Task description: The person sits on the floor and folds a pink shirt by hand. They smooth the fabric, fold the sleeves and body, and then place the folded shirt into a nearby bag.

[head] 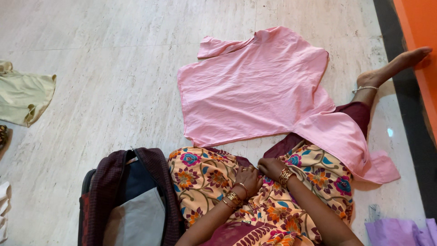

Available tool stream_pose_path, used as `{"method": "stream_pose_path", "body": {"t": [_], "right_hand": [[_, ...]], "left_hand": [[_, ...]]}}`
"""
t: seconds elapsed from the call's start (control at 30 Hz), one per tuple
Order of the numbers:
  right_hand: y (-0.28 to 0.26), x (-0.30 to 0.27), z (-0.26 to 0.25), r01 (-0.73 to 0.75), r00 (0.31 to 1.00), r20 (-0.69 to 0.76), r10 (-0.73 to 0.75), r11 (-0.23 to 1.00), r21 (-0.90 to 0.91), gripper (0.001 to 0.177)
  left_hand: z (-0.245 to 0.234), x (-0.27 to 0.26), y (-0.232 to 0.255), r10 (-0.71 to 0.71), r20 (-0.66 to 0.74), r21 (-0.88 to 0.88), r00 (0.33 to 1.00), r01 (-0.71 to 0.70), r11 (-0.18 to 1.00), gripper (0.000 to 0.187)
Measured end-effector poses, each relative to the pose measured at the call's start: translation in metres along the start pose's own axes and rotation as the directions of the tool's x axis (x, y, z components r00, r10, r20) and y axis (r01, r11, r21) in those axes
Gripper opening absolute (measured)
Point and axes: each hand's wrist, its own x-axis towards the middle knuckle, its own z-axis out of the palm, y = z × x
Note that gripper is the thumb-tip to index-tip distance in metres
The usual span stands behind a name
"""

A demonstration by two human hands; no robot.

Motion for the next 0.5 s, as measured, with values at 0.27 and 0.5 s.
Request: {"method": "stream_pose_path", "body": {"t": [0.27, 0.5], "right_hand": [[0.009, 0.019, 0.007, 0.082, 0.996, -0.042, -0.079, 0.993, 0.081, 0.032], [0.014, 0.023, 0.008, 0.028, 0.999, 0.042, -0.034, 0.991, 0.131, 0.033]], "left_hand": [[-0.048, -0.018, -0.011, -0.226, 0.058, 0.101, 0.973, 0.219, 0.970, 0.059], [-0.038, 0.021, -0.047, -0.330, -0.055, 0.219, 0.942, 0.334, 0.917, 0.065]]}}
